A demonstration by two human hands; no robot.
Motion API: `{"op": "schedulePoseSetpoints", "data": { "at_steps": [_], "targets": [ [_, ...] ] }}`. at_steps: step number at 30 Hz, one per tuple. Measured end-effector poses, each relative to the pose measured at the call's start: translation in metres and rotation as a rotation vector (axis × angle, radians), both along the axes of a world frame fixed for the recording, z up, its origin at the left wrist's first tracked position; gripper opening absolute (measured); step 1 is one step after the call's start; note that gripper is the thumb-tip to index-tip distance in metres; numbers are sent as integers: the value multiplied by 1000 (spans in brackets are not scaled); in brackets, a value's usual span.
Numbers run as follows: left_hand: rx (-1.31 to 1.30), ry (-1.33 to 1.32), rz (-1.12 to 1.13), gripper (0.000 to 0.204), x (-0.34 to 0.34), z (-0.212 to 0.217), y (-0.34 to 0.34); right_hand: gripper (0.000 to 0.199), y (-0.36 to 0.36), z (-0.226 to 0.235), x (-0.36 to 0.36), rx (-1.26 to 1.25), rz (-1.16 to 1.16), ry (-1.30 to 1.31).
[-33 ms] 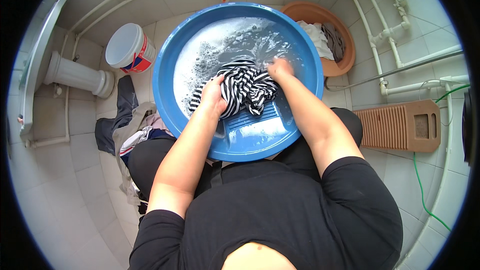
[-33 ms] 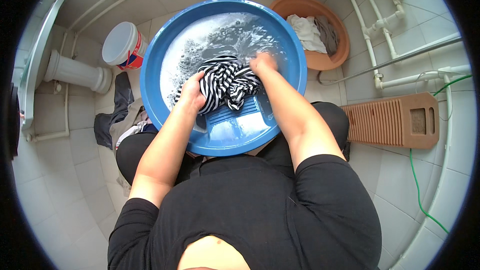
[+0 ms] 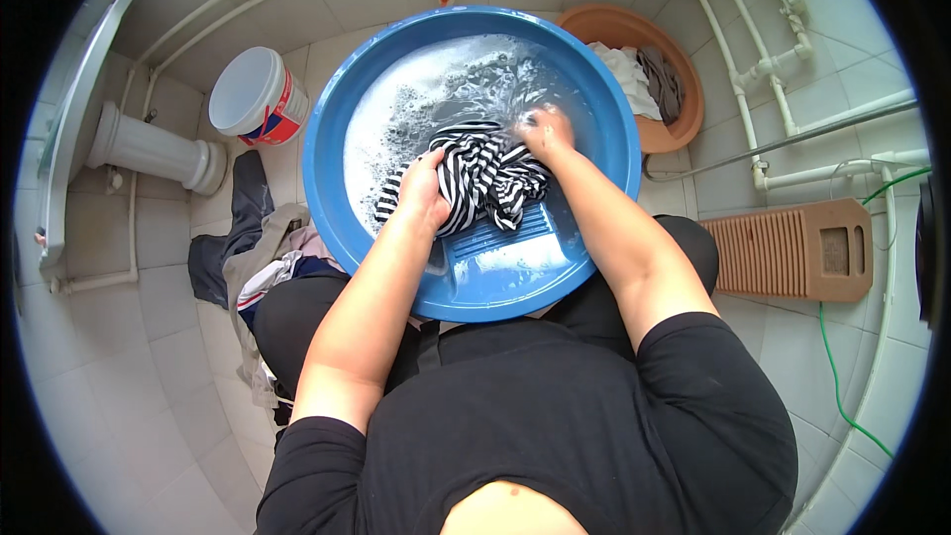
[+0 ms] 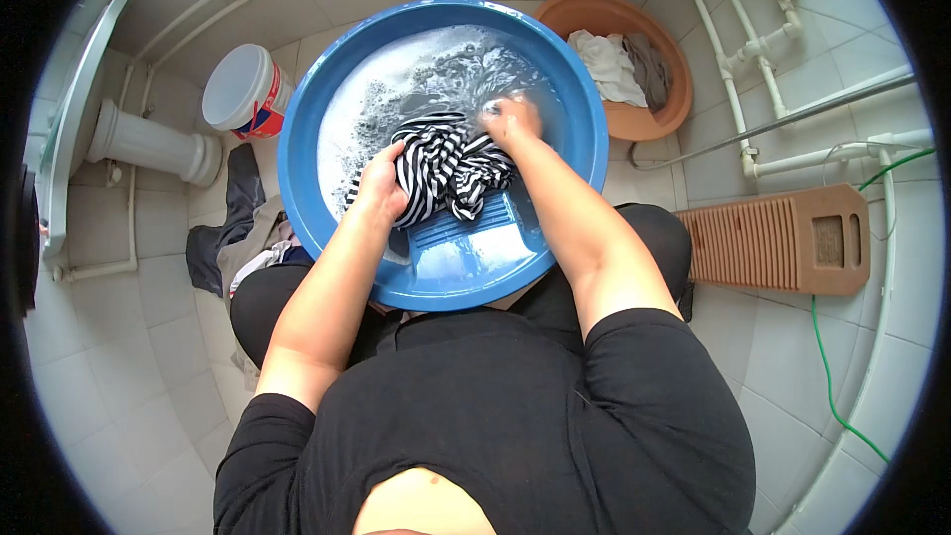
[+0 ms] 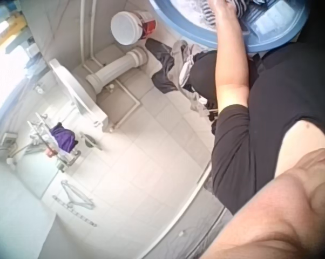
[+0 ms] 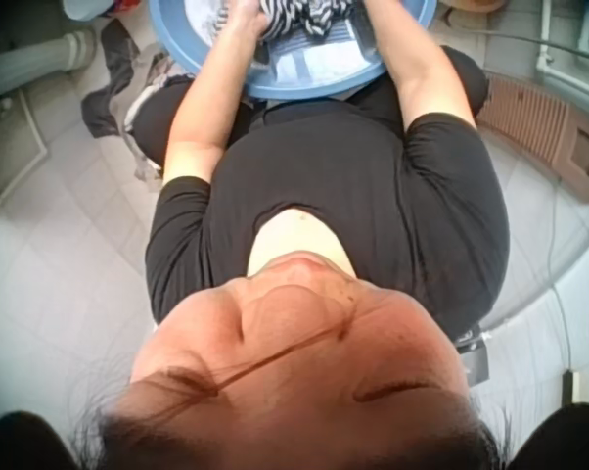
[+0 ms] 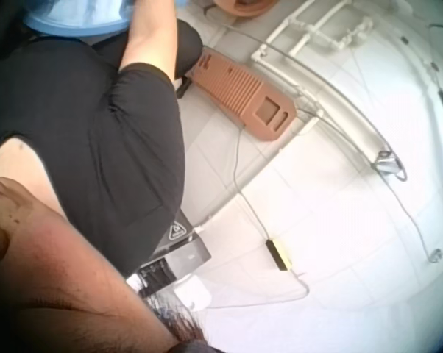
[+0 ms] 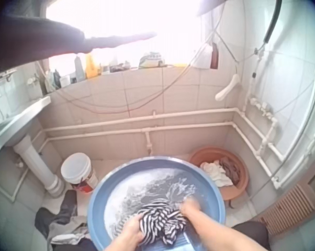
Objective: The person hand-washes a striped garment and a white garment in a blue basin filled with soapy water. They scrub the clothes against a washboard, rinse them in the water, and wring them out by hand.
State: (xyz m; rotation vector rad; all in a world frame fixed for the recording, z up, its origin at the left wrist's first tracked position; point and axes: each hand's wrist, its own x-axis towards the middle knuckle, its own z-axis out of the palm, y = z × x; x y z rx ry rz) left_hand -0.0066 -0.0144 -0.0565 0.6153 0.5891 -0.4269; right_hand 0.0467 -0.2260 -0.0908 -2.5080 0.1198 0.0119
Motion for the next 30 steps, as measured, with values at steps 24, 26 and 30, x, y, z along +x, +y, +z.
{"op": "schedulePoseSetpoints", "data": {
  "at_steps": [24, 26, 30],
  "targets": [
    [237, -105, -24, 24, 0, 5, 10, 18, 123, 100, -97, 498, 431, -538],
    [117, -83, 5, 24, -3, 0, 4, 16, 117, 97, -95, 412, 438, -463],
    [389, -129, 14, 25, -16, 14, -29, 23, 86, 73, -55, 538, 23, -181]
  ]
}}
